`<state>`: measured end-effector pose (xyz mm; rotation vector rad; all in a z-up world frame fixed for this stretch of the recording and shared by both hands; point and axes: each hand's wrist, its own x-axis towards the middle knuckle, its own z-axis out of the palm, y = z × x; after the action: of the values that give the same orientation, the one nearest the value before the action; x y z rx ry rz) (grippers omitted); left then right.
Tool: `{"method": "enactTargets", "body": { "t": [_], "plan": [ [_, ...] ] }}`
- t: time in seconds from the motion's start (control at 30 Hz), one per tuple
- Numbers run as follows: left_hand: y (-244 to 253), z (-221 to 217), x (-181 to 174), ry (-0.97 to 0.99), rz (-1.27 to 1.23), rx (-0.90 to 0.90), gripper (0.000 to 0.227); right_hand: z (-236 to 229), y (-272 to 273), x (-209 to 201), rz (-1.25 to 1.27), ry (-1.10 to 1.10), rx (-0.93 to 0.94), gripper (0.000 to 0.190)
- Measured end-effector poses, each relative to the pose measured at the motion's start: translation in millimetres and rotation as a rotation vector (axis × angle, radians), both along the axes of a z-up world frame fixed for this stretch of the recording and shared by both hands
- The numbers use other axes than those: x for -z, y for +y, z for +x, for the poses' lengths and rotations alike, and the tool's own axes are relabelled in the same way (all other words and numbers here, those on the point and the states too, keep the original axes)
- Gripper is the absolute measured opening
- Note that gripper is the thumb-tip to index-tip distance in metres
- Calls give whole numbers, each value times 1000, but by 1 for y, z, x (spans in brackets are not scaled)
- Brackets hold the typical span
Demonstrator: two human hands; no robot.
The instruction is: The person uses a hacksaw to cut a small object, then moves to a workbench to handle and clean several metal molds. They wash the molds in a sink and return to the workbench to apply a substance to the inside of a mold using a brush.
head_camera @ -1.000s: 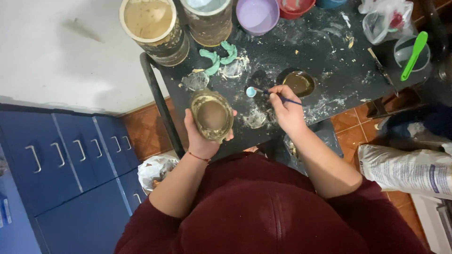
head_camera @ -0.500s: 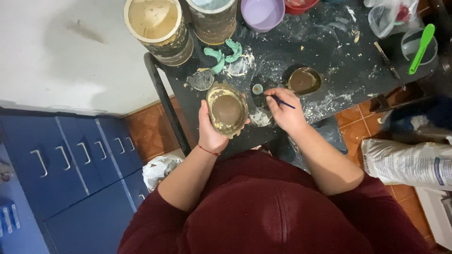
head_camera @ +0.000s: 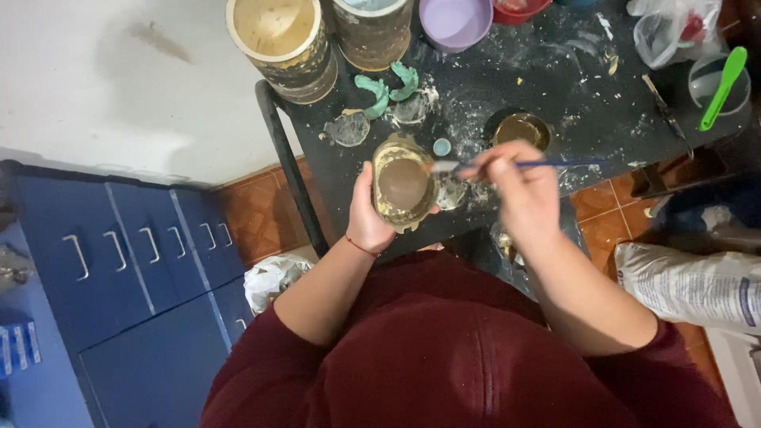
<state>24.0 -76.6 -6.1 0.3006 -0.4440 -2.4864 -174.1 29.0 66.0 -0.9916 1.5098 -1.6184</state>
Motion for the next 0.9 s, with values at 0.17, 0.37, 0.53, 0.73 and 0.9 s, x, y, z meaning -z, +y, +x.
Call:
{"method": "enactTargets", "body": {
  "t": [0.17,0.37,0.53,0.73,0.9],
  "plan": [
    [9,-5,-4,6,43,129,72,26,-5,-40,-105,475,-243,12],
    [14,-7,31,-54,9,138,70,22,9,-50,-180,730,-279,8],
    [15,-10,25,-44,48,138,68,23,18,-48,-214,754,-189,8],
    [18,-11,2,-72,83,188,68,17,30,-36,-133,676,-189,11],
    [16,-12,17,-95,33,128,66,17,35,-35,-182,737,-232,6]
  ]
}}
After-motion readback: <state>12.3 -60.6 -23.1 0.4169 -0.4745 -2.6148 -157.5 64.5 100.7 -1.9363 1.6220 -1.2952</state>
